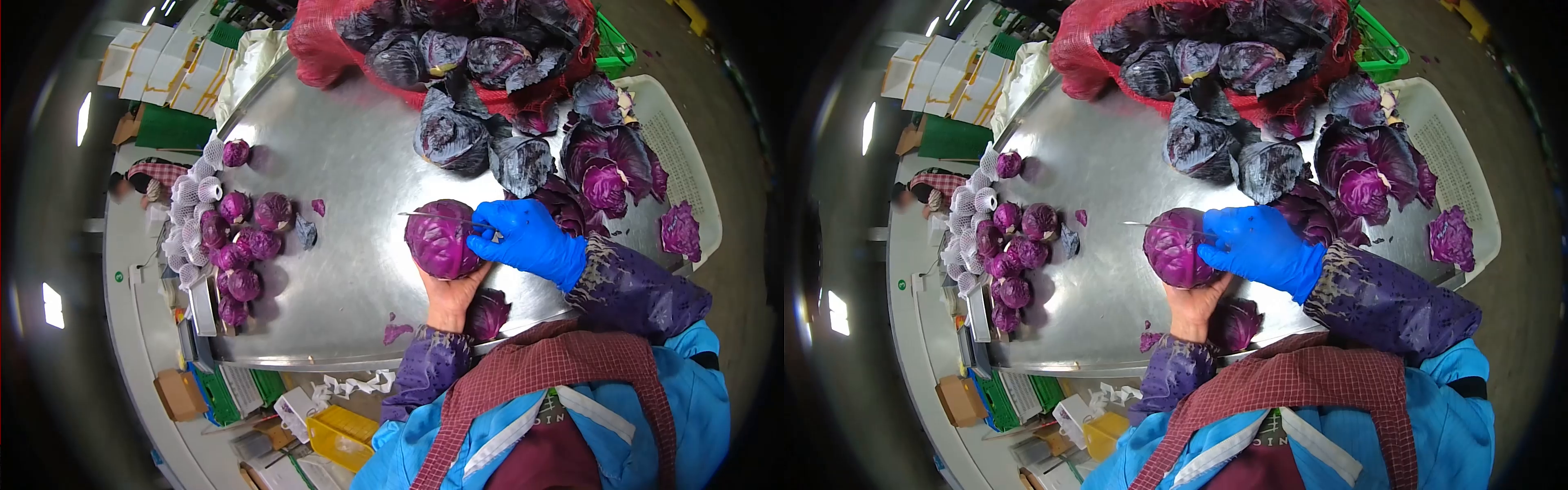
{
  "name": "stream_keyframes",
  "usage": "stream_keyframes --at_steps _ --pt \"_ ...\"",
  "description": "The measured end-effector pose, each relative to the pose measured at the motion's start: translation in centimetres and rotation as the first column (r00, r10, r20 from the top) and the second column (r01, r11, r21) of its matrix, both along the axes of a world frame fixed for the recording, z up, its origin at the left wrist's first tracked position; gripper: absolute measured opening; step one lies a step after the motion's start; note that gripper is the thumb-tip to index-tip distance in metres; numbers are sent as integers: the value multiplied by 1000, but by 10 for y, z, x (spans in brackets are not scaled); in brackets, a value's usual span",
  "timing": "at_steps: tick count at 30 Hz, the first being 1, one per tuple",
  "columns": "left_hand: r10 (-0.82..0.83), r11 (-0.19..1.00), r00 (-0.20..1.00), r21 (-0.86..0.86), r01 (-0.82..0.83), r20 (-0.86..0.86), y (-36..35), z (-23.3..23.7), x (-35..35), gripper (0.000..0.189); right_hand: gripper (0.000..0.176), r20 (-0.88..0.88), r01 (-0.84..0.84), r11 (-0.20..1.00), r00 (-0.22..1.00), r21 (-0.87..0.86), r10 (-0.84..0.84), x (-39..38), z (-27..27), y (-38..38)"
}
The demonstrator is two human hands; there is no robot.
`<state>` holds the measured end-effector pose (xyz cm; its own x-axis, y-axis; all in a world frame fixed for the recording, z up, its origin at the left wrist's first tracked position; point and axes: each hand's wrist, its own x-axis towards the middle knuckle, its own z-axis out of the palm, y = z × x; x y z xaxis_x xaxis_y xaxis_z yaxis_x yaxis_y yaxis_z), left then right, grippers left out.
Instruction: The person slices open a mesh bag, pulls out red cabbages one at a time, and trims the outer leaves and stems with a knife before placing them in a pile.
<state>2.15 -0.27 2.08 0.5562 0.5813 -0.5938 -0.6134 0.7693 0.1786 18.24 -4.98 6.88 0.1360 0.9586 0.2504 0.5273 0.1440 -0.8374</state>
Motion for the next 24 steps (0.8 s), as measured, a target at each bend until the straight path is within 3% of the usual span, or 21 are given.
stream_keyframes --at_steps 2,4,6,8,10,12,13,14,15,16,17,18,19,20,21,22,23,24 --pt "-4 1000 999 16 4 37 -1 -2 2 59 22 48 10 1000 999 6 -10 5 0 1" --pt "-8 1000 999 -3 8 31 -2 -1 4 61 17 -17 -8 996 1000 -89 7 13 -3 -1" --pt "-7 1000 1000 -22 8 23 -3 -6 3 64 10 -267 92 993 957 -80 -110 26 1 -2" --pt "61 982 935 -191 8 349 -5 -16 -2 57 7 -419 207 916 839 -344 -347 51 3 -6" --pt "86 980 893 -200 5 442 -9 -2 1 51 7 -453 316 900 783 -300 -426 68 -3 -10" --pt "103 974 816 -223 33 568 -9 0 4 49 18 -561 155 955 781 -254 -276 54 0 -15" --pt "102 974 818 -223 33 566 -6 -9 5 49 34 -634 24 978 758 -208 -153 37 0 -13" --pt "169 958 834 -285 -14 526 -2 -24 6 48 43 -512 -37 968 853 -248 -99 20 3 -13" --pt "230 938 844 -342 -59 484 2 -32 8 47 46 -280 1 999 960 44 11 1 -3 -10" --pt "220 940 845 -338 -50 488 3 -29 10 47 43 -84 -12 987 996 160 26 -11 -11 -5" --pt "119 992 963 -61 -107 243 2 -25 10 47 40 -127 -48 999 991 23 51 -13 -13 -7" --pt "88 971 995 227 -77 -39 5 -21 10 47 39 -174 -88 990 982 -112 68 -15 -14 -8" --pt "234 965 874 -212 -156 425 22 -20 0 45 39 -167 -76 991 984 -106 58 -14 -23 -9" --pt "343 928 838 -290 -234 423 39 -24 -8 48 38 -237 -75 987 971 -145 39 -12 -40 -12" --pt "361 930 867 -198 -308 345 55 -25 -17 53 38 -305 -77 980 952 -184 17 -9 -55 -16" --pt "387 922 818 -154 -356 425 68 -19 -21 63 38 -298 -68 981 954 -183 11 -7 -67 -22" --pt "428 894 782 -85 -439 453 78 -15 -22 72 41 -319 -97 947 948 -306 -6 -6 -77 -28" --pt "358 898 797 55 -436 486 92 -18 -24 83 45 -338 -127 898 941 -421 -26 -4 -85 -34"
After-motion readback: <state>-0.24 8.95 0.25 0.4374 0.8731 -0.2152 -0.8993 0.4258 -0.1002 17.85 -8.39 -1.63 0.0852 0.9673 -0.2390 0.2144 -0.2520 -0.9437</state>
